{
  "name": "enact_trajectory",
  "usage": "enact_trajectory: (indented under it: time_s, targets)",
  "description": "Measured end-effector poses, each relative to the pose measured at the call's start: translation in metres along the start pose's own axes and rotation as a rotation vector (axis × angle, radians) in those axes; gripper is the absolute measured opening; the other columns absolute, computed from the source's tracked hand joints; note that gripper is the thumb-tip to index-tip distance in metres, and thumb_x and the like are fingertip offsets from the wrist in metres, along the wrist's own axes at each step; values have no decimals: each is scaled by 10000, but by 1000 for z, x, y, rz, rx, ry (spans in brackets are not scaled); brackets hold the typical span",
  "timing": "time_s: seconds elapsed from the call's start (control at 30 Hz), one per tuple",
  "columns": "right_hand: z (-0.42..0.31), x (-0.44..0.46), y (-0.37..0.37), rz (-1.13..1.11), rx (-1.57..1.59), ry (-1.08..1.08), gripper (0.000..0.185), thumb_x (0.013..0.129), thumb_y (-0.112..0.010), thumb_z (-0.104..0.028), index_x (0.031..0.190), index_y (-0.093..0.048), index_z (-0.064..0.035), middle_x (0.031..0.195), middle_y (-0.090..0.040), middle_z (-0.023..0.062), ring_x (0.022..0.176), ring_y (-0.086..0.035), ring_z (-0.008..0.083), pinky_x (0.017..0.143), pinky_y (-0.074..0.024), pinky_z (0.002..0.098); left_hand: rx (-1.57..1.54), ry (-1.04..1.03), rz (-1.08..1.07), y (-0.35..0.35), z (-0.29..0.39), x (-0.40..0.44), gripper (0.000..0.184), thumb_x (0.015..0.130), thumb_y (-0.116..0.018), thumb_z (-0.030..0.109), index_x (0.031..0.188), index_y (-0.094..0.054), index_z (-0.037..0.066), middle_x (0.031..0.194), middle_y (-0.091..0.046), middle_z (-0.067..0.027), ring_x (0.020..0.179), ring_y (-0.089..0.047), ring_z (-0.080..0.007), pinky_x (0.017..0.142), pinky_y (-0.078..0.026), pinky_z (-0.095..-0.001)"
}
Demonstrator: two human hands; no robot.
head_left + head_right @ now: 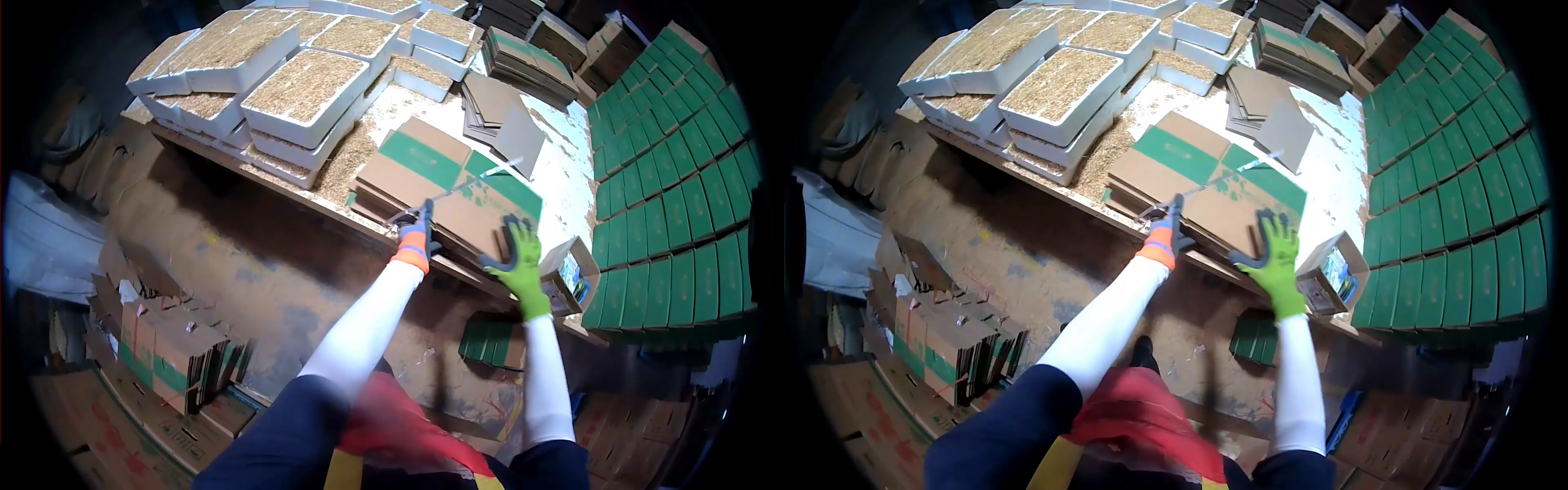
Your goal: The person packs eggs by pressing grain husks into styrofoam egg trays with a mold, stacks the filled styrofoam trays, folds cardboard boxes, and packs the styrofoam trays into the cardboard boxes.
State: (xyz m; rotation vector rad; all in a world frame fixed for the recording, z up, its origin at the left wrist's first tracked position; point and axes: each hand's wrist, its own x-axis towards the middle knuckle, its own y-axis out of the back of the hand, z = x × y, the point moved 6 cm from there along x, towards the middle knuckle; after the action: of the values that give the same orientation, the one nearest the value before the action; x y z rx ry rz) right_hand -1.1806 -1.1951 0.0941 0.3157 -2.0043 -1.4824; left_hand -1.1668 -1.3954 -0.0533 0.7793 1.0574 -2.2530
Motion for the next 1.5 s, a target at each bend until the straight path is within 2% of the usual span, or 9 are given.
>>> enact_trajectory:
  time_s: [0.13,0.47,0.6,0.73,0.9,1.03,1.17,1.33,1.5]
  targets:
    - [9,9,-78,-247,-76,34,994,563,-718,-591,1395,-375,-168,1457,-306,129,1339,-224,408,1068,-158,534,15,155,-71,16,-11,6,1051,662,-445,847,1411,-301,124,1405,-350,-195,1199,-425,-409,937,-398,-552]
    - [1,7,-81,-239,-44,110,984,547,-744,-538,1368,-399,-119,1437,-333,158,1311,-287,393,1070,-180,524,-226,330,-73,47,33,-28,1064,718,-548,726,1436,-154,47,1424,-247,-243,1116,-493,-462,840,-466,-553]
    - [-2,6,-81,-208,-91,209,962,562,-764,-454,1360,-393,-65,1412,-345,194,1295,-299,410,1053,-260,502,-693,111,-139,96,91,-7,435,821,-555,574,766,-594,143,654,-551,3,598,-537,-139,516,-441,-321]
    - [-7,12,-85,-313,-14,148,939,545,-797,-311,1331,-384,-4,1388,-359,230,1287,-321,405,1063,-286,470,-448,81,-250,130,87,39,208,875,-593,241,695,-577,137,536,-509,26,426,-450,-88,364,-318,-206]
    - [-20,41,-108,-581,-338,-172,1005,590,-786,-404,1373,-317,16,1391,-356,255,1286,-354,383,1064,-299,423,-235,-106,-395,234,91,-1,191,897,-547,272,844,-646,117,635,-591,-32,481,-532,-154,411,-407,-273]
    - [-174,101,-153,-241,-327,-233,999,659,-682,-617,1390,-332,-33,1351,-422,211,1208,-440,364,997,-360,434,-27,96,188,411,100,-73,195,887,-545,303,873,-645,137,708,-617,-14,558,-554,-137,501,-451,-283]
    - [-297,157,-178,179,-475,105,693,729,-684,-523,1200,-560,-29,1153,-611,108,986,-591,304,851,-455,414,127,-311,516,587,96,-117,272,856,-578,245,1041,-631,53,850,-662,-52,730,-605,-170,682,-493,-318]
    - [-246,179,-222,56,450,-492,295,812,-656,-136,1072,-626,-2,956,-669,96,819,-618,196,747,-486,294,-5,-588,1359,776,106,-266,211,847,-623,181,988,-652,27,925,-671,-66,846,-618,-156,772,-486,-310]
    - [-334,129,-248,-331,728,-249,31,750,-632,-42,726,-615,-51,662,-569,3,598,-508,127,590,-459,281,-51,-502,1655,877,81,-328,173,873,-587,194,1003,-645,95,872,-663,-67,787,-613,-191,724,-474,-312]
